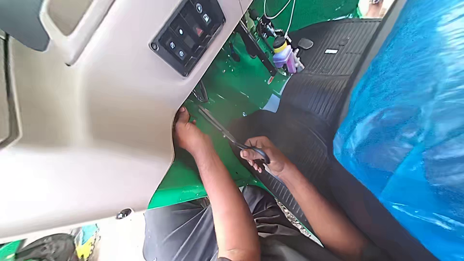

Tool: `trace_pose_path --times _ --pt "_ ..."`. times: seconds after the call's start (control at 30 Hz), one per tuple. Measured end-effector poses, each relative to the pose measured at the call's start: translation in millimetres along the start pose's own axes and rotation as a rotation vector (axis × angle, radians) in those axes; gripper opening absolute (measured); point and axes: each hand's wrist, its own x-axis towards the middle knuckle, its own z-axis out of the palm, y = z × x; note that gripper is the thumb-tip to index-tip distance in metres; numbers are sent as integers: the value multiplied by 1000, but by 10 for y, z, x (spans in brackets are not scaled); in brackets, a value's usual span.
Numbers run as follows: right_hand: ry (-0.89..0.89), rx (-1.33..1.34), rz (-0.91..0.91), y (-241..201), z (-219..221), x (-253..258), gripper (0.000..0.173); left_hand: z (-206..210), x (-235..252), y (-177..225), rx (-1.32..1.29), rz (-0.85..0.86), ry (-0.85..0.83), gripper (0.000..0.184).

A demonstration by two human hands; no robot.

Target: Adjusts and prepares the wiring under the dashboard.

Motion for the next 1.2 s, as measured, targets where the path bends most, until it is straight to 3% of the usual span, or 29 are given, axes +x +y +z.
trace_pose_path --times 0.7,1.2 --pt "-50 -16 -23 -93 160 192 37 26 -14 -24 -120 102 -52 11" --pt "-26 -63 -29 -125 196 193 35 18 -5 -30 -93 99 -39 16"
